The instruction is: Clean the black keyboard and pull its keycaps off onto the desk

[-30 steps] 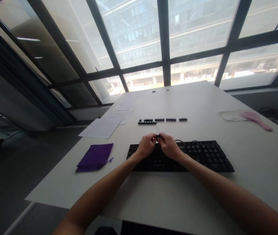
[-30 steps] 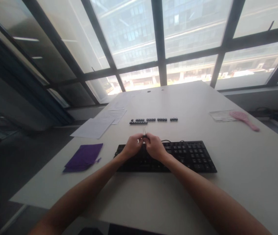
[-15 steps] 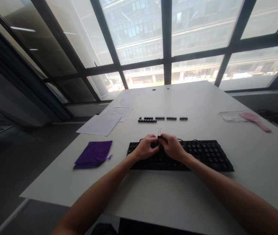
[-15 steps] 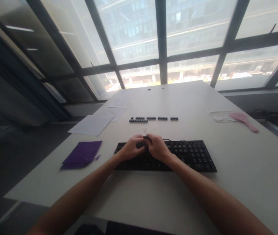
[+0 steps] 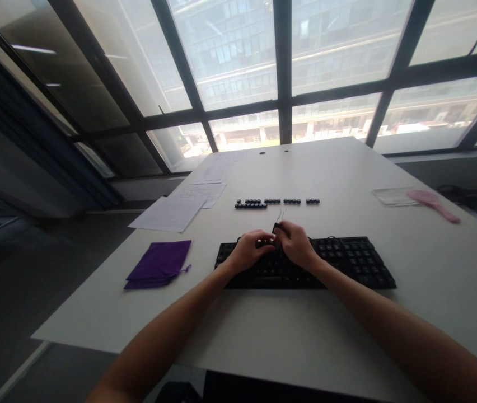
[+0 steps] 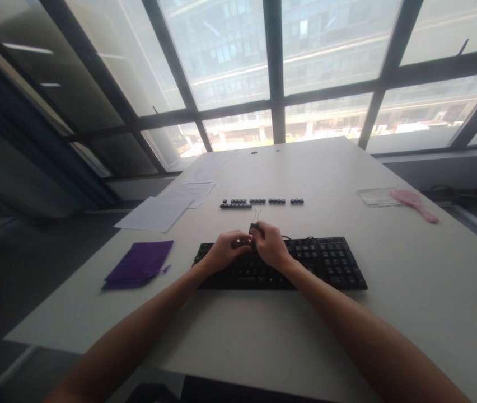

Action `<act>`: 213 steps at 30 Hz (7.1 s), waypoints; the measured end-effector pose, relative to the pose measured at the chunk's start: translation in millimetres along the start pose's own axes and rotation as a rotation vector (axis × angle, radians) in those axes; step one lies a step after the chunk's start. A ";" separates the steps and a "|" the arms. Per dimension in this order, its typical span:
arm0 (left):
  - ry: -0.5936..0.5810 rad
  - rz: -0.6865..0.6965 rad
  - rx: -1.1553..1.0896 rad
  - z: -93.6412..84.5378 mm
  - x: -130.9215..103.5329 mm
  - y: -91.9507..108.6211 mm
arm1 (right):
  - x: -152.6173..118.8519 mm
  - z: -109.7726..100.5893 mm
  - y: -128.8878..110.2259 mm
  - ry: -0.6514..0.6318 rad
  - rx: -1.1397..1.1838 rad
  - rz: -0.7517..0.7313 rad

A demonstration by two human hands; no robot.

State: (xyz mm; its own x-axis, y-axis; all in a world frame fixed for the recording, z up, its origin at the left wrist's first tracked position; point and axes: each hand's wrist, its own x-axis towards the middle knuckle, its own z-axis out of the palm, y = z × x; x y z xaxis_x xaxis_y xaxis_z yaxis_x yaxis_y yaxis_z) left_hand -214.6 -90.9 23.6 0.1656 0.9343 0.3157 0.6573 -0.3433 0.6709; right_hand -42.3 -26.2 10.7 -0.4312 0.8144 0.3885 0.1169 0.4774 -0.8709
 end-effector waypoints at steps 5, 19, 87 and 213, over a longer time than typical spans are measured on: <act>0.154 0.037 -0.002 0.0 -2.4 2.1 | -2.9 2.3 -3.6 -0.001 0.004 0.006; 0.113 0.187 0.142 2.0 -5.5 3.4 | -0.1 0.8 -1.9 -0.026 0.004 -0.006; 0.143 -0.084 0.462 -19.6 109.8 -51.4 | 5.7 1.1 2.7 0.079 0.105 0.079; 0.137 -0.033 0.464 1.6 121.6 -31.9 | -5.4 -22.8 11.0 0.200 0.131 0.093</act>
State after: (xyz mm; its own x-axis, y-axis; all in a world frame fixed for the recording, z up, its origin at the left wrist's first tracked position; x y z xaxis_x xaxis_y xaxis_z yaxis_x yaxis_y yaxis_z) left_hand -214.2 33.9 39.5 0.0609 0.9121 0.4055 0.9242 -0.2050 0.3223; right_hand -18.3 -17.9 5.8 -0.2371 0.9081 0.3452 0.0256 0.3611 -0.9322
